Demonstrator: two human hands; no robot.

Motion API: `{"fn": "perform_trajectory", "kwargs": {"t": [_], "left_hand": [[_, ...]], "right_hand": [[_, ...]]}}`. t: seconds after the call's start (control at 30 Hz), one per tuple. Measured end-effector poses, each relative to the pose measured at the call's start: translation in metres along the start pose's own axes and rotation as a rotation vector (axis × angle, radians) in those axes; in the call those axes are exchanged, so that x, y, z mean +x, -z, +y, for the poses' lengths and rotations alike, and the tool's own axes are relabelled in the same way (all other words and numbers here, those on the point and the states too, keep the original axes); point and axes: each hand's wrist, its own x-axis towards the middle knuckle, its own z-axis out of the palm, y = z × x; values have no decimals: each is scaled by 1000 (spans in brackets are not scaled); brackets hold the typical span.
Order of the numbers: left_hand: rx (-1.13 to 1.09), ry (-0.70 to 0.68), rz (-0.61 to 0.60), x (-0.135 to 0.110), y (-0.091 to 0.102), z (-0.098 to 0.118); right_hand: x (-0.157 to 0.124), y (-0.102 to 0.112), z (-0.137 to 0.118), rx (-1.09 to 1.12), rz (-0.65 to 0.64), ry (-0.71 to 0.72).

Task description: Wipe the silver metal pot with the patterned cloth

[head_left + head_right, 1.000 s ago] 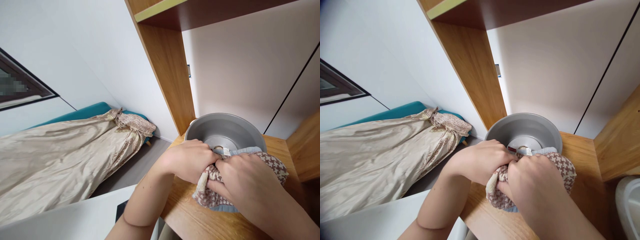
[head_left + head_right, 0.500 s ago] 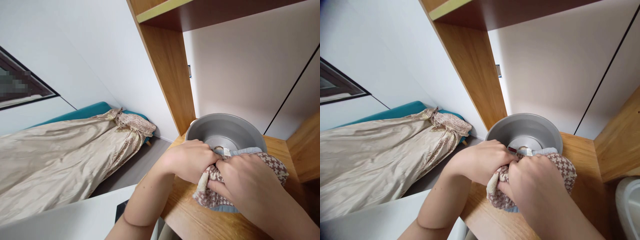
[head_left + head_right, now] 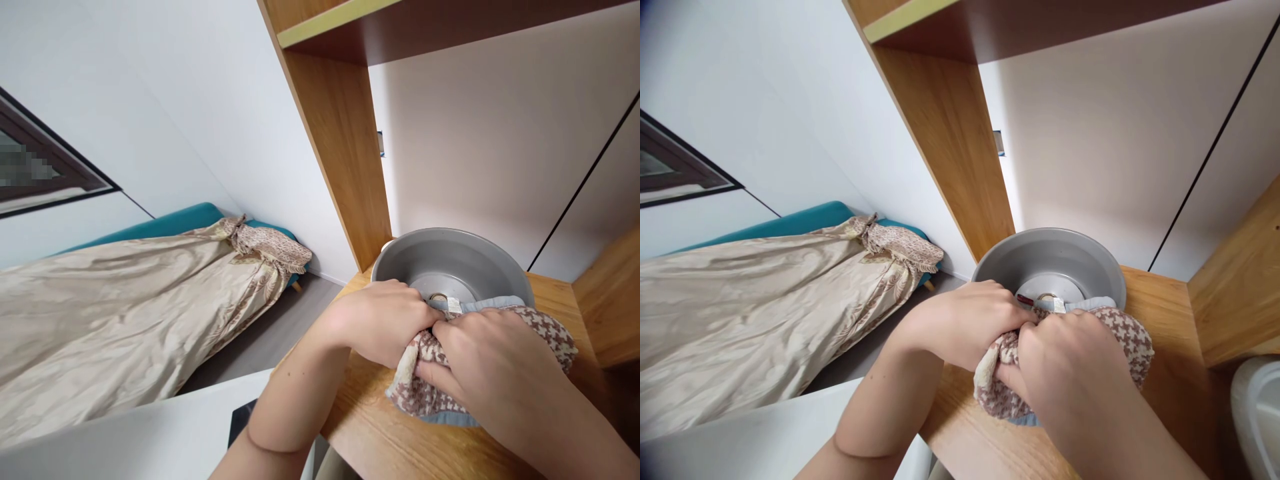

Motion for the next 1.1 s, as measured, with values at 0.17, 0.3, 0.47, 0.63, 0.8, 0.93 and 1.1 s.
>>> {"fn": "perform_trajectory", "kwargs": {"t": [0.17, 0.3, 0.47, 0.63, 0.8, 0.93, 1.1], "left_hand": [[-3, 1, -8, 0, 0, 0], [-3, 9, -11, 0, 0, 1], [12, 9, -11, 0, 1, 1], [11, 7, -9, 0, 0, 0], [4, 5, -10, 0, 1, 0], [5, 8, -12, 0, 0, 1], [2, 0, 1, 0, 0, 0]], "right_hand": [[-2, -10, 2, -16, 195, 25], [-3, -14, 4, -7, 287, 60], [-2, -12, 3, 0, 287, 61], [-3, -12, 3, -11, 276, 49], [-3, -12, 3, -7, 272, 49], [-2, -12, 3, -3, 254, 53], [-3, -8, 2, -20, 194, 37]]}}
